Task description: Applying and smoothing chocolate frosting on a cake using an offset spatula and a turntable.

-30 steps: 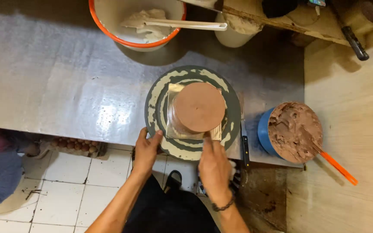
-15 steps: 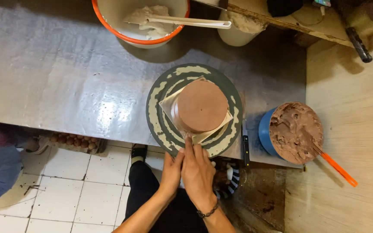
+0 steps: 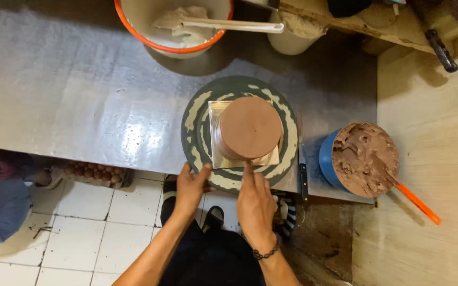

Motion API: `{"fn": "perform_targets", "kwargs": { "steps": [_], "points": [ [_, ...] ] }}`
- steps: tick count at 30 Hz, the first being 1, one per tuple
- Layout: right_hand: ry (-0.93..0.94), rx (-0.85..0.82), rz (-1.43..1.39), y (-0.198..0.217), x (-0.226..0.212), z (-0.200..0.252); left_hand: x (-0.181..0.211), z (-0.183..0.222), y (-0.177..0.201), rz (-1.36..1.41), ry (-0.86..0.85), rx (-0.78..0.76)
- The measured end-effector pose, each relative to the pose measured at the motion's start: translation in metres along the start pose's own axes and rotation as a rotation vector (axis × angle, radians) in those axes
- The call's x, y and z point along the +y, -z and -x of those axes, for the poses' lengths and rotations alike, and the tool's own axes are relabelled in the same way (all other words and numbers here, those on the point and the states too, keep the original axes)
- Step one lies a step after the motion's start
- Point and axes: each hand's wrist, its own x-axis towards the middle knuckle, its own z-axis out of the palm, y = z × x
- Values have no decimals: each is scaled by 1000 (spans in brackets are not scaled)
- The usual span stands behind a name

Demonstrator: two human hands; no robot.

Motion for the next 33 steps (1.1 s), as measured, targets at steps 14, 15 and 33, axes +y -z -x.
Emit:
{"fn": "perform_targets", "kwargs": {
  "steps": [14,15,33],
  "points": [
    [154,-232,-690,-3,-15,19,-16,68,16,587,391,-238],
    [185,-294,-771,2,-12,23,-6,78,22,608,508,-185],
    [-209,220,-247,-17,133,-79,69,-85,12,-826,-889,202]
  ]
}}
